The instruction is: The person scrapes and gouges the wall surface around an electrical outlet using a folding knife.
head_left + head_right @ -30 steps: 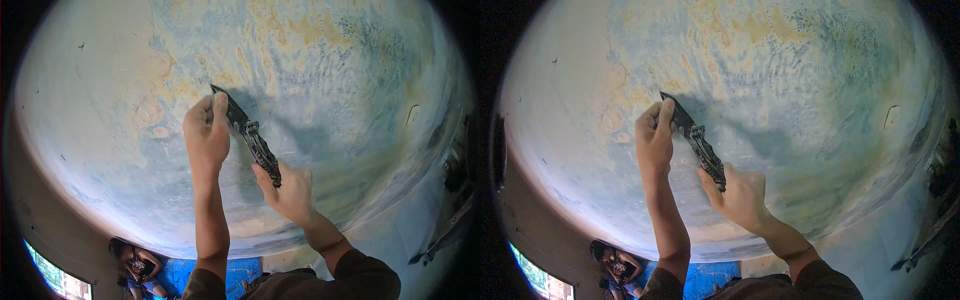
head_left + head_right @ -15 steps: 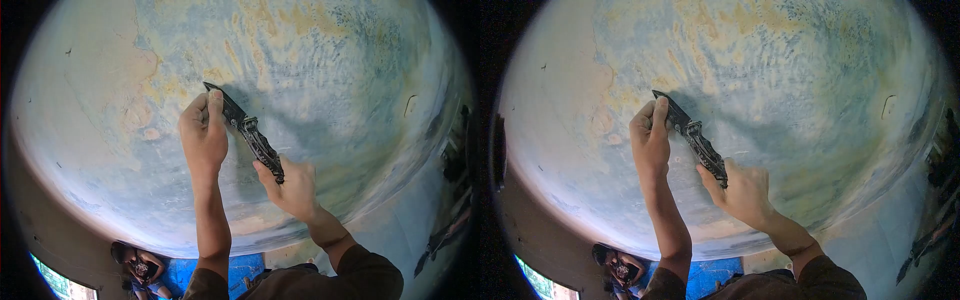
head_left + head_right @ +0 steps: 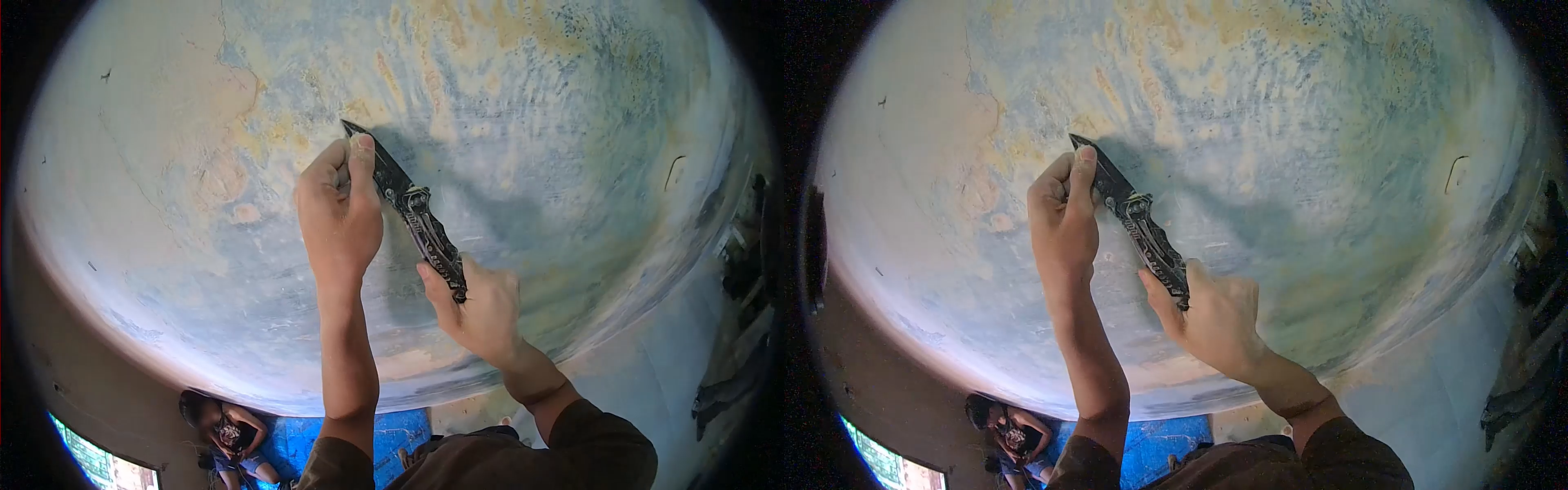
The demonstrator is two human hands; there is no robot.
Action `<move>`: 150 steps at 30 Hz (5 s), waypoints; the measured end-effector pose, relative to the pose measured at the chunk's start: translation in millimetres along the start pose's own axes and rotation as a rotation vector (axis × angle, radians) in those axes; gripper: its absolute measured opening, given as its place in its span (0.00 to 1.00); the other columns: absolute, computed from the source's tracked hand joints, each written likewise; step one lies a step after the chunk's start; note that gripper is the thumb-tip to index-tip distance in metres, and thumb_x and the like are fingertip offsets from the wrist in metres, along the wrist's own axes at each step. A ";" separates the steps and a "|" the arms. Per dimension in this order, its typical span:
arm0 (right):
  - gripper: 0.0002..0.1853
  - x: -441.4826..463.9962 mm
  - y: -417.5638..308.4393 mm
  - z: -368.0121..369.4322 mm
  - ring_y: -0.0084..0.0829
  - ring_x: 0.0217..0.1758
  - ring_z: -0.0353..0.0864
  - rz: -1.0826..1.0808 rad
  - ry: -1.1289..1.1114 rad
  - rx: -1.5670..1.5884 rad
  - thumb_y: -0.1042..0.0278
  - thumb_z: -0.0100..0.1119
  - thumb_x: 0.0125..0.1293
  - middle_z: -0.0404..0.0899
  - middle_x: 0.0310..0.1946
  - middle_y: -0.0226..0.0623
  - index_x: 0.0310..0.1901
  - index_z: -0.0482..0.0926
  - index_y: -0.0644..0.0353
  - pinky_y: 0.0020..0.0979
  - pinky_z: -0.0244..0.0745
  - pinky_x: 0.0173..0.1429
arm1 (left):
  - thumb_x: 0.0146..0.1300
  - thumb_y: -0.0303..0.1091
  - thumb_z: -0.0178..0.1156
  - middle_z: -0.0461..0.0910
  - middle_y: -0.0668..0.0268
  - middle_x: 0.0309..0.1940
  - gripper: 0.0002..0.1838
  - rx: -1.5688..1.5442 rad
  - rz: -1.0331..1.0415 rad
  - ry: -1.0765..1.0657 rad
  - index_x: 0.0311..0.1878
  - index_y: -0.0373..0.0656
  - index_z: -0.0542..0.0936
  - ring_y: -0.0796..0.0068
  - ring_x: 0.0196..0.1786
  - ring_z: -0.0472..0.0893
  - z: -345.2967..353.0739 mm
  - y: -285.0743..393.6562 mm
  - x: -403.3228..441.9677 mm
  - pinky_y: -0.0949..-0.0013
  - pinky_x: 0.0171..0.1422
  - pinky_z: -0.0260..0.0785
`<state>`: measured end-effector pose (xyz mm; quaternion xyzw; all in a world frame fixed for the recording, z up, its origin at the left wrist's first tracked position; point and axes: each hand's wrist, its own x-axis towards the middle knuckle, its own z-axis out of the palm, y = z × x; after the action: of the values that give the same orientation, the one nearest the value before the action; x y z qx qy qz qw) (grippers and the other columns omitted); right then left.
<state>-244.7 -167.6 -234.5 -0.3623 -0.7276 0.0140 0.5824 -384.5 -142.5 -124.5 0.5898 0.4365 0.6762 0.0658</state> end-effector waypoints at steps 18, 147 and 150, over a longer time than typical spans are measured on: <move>0.25 23.8 -3.6 -6.2 0.41 0.08 0.71 0.024 0.075 0.019 0.49 0.64 0.66 0.69 0.07 0.39 0.20 0.74 0.63 0.38 0.64 0.16 | 0.71 0.35 0.57 0.64 0.70 0.14 0.18 0.005 0.044 -0.001 0.26 0.31 0.75 0.84 0.22 0.59 7.3 17.3 15.0 0.70 0.25 0.52; 0.21 22.9 13.2 -42.1 0.37 0.13 0.78 0.109 0.150 0.030 0.53 0.61 0.68 0.77 0.12 0.35 0.24 0.79 0.63 0.35 0.70 0.21 | 0.67 0.33 0.57 0.68 0.51 0.14 0.16 0.085 0.267 -0.030 0.25 0.30 0.75 0.63 0.17 0.64 63.2 33.0 17.8 0.61 0.26 0.60; 0.18 13.3 8.1 -43.1 0.29 0.13 0.68 0.131 0.129 0.046 0.59 0.61 0.70 0.71 0.13 0.39 0.28 0.78 0.67 0.31 0.65 0.23 | 0.67 0.33 0.57 0.68 0.51 0.15 0.16 0.119 0.275 -0.021 0.25 0.31 0.75 0.62 0.16 0.64 60.9 29.8 8.5 0.62 0.26 0.60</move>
<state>-204.4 -171.7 -213.1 -0.3959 -0.6626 0.0454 0.6342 -322.2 -124.3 -103.0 0.6539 0.3903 0.6456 -0.0577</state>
